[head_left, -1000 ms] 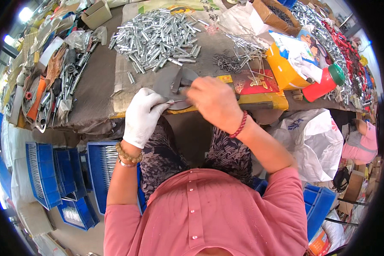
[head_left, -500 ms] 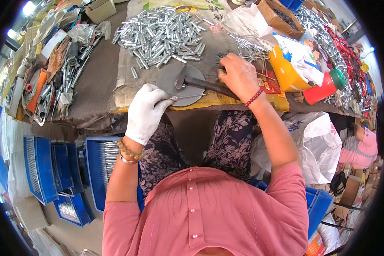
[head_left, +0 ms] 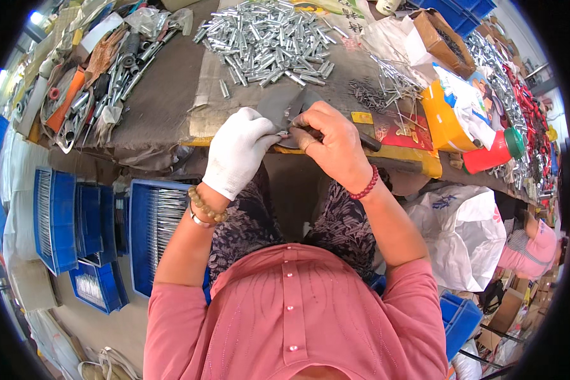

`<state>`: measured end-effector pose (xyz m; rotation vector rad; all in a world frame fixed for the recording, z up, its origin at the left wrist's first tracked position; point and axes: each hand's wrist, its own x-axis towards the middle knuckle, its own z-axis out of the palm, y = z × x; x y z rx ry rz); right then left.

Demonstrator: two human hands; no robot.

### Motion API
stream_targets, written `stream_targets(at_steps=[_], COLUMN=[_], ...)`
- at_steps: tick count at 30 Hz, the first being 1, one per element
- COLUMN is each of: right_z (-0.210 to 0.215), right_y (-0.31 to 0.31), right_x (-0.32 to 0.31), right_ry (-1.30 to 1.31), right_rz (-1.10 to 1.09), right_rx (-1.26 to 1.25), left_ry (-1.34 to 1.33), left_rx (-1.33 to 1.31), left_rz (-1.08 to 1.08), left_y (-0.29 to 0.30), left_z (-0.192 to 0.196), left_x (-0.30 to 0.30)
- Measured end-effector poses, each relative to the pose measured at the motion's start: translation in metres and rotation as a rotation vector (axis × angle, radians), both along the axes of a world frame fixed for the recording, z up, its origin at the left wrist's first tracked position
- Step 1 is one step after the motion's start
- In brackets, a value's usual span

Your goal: The person assembles small metal components by placing metal pins and metal plates into a jig, then tapping them together with a hammer.

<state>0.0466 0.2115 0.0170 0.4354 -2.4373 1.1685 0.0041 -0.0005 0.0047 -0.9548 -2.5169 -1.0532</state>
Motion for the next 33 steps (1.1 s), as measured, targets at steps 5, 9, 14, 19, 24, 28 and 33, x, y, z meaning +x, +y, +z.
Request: stream_targets(at_steps=[5, 9, 14, 19, 24, 28, 33], right_z=[-0.002, -0.004, -0.003, 0.001, 0.015, -0.002, -0.011], right_y=[-0.002, -0.002, -0.001, -0.003, -0.024, -0.009, 0.005], right_x=[0.0, 0.001, 0.001, -0.008, -0.014, -0.005, 0.0], right_ry=[-0.001, 0.0, -0.02, 0.048, 0.084, 0.131, 0.071], right_rz=[-0.022, -0.016, -0.028, -0.033, 0.002, -0.022, 0.02], right_rx=[0.057, 0.051, 0.061, 0.176, 0.33, 0.348, 0.364], left_ry=[-0.009, -0.008, 0.006, 0.037, 0.178, 0.172, 0.08], left_rx=[0.0, 0.003, -0.001, 0.019, -0.086, -0.133, 0.076], left_rz=[0.012, 0.012, 0.001, -0.014, 0.043, 0.044, 0.031], left_y=[0.001, 0.001, 0.004, 0.004, -0.015, -0.003, 0.014], left_z=[0.001, -0.001, -0.003, -0.005, 0.001, -0.011, -0.025], left_x=[0.003, 0.005, 0.002, -0.006, -0.006, -0.003, 0.003])
